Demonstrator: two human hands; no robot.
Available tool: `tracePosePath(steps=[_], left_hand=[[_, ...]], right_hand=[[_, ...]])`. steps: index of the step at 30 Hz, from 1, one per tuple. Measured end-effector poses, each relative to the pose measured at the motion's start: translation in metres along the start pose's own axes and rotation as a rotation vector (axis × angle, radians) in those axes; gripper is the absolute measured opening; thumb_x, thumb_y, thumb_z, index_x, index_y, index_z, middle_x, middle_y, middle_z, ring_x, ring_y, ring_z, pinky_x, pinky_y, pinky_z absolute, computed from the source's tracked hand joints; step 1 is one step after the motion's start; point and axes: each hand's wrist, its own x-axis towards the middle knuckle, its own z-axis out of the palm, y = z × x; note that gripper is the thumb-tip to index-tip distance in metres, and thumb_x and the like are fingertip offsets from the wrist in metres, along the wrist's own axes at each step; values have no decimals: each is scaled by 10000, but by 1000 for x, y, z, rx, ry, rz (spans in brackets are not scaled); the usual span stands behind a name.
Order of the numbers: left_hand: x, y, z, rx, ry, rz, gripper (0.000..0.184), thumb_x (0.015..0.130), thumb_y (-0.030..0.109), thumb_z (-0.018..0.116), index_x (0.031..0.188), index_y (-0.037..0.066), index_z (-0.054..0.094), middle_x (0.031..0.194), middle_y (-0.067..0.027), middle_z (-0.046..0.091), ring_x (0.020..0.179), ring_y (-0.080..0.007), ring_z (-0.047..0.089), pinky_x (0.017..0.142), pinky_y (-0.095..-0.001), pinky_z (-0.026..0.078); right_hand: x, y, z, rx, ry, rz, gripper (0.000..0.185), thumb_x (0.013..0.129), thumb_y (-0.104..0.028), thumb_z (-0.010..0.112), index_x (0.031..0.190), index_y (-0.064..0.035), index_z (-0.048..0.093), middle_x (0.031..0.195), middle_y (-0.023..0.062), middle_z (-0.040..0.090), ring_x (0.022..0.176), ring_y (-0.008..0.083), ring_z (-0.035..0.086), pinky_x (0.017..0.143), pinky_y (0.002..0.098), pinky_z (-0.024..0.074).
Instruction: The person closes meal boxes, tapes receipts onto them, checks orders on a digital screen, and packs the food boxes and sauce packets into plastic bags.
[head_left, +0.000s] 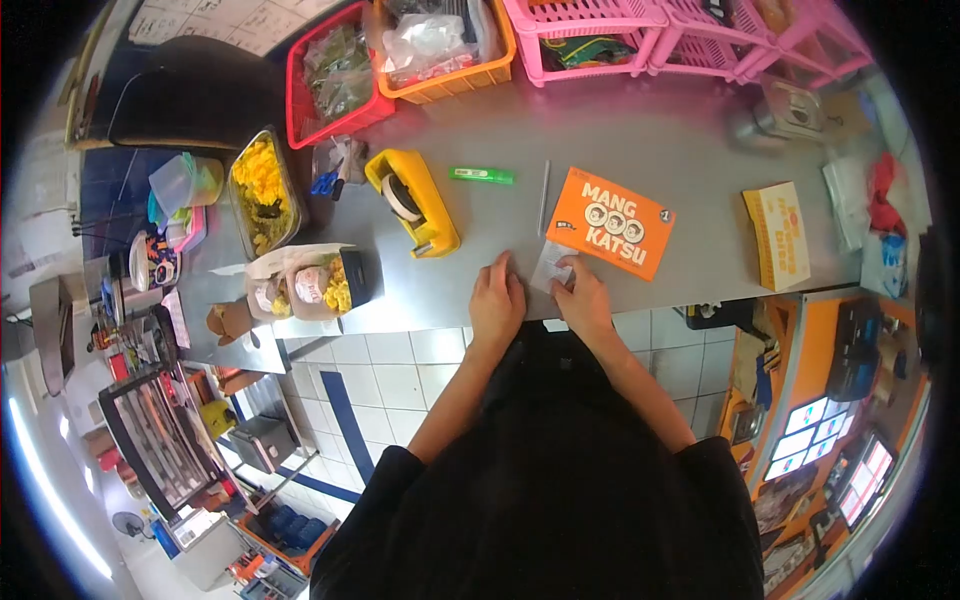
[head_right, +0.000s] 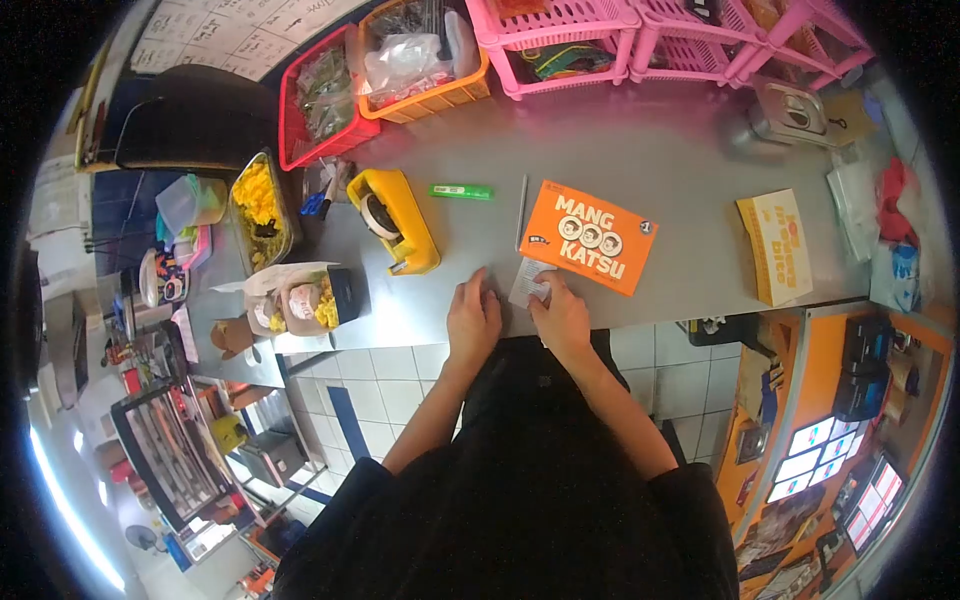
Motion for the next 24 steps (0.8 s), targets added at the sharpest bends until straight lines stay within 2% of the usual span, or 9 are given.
tracePosePath(steps=[6,8,9,11,15,17,19,22,24], left_hand=[[87,21,29,-61,0,-91,258,946,266,667,1081,51,621,996,-188,680,871,-410,678,737,-508,543],[127,35,34,100,-191,-151,333,908,334,709,1028,31,642,979,-202,699,889,-412,689,741,-510,551],[141,31,42,93,-190,-152,333,908,334,709,1028,31,642,979,-202,699,889,-412,689,741,-510,551],[159,21,55,238,-447,-47,323,889,319,713,935,5,651,960,-218,717,890,-413,698,753,-500,561],[162,15,29,304,-712,-57,276,885,251,683,864,-22,646,962,-231,723,847,-393,711,738,-461,573],[129,14,4,-162,-653,-385,198,886,164,647,879,-32,625,913,-178,726,782,-302,721,687,-393,577],[67,-5,11,-870,-284,-558,156,921,118,648,977,-23,612,841,-112,677,756,-190,689,676,-310,546],[-2,-16,36,-1049,-197,-419,132,954,98,627,1019,-11,593,868,-73,662,735,-164,649,669,-299,525],[-23,1,48,-770,-41,-324,139,951,109,645,1014,-8,604,874,-81,666,746,-141,629,682,-289,515]], right_hand=[[-5,-19,-12,87,-107,116,308,893,-178,697,1176,-127,584,704,138,697,713,364,713,661,449,553],[-6,-14,-10,186,-72,43,300,910,-113,679,1190,-83,574,650,89,656,523,177,657,440,336,496],[-5,-8,-7,179,-69,44,300,910,-113,679,1190,-83,574,650,89,656,523,177,657,440,336,496],[-1,5,-1,-19,-40,-26,369,896,-220,713,1226,-151,563,772,174,717,733,388,719,673,488,571],[-13,-6,-5,-297,81,-69,538,892,-299,725,1363,-192,487,827,186,729,761,409,721,705,527,578],[-15,-17,-14,-427,61,-41,726,886,-357,728,1499,-240,358,849,195,730,778,431,716,716,551,576],[-12,-8,-10,-413,64,-61,793,880,-359,735,1536,-247,304,848,200,729,777,435,715,714,552,577],[-12,-4,-9,-401,89,-100,881,853,-348,760,1570,-239,259,813,222,713,752,458,699,685,556,567],[-13,-4,-9,-396,106,-122,900,833,-335,777,1567,-225,268,780,239,698,728,477,684,658,560,556]])
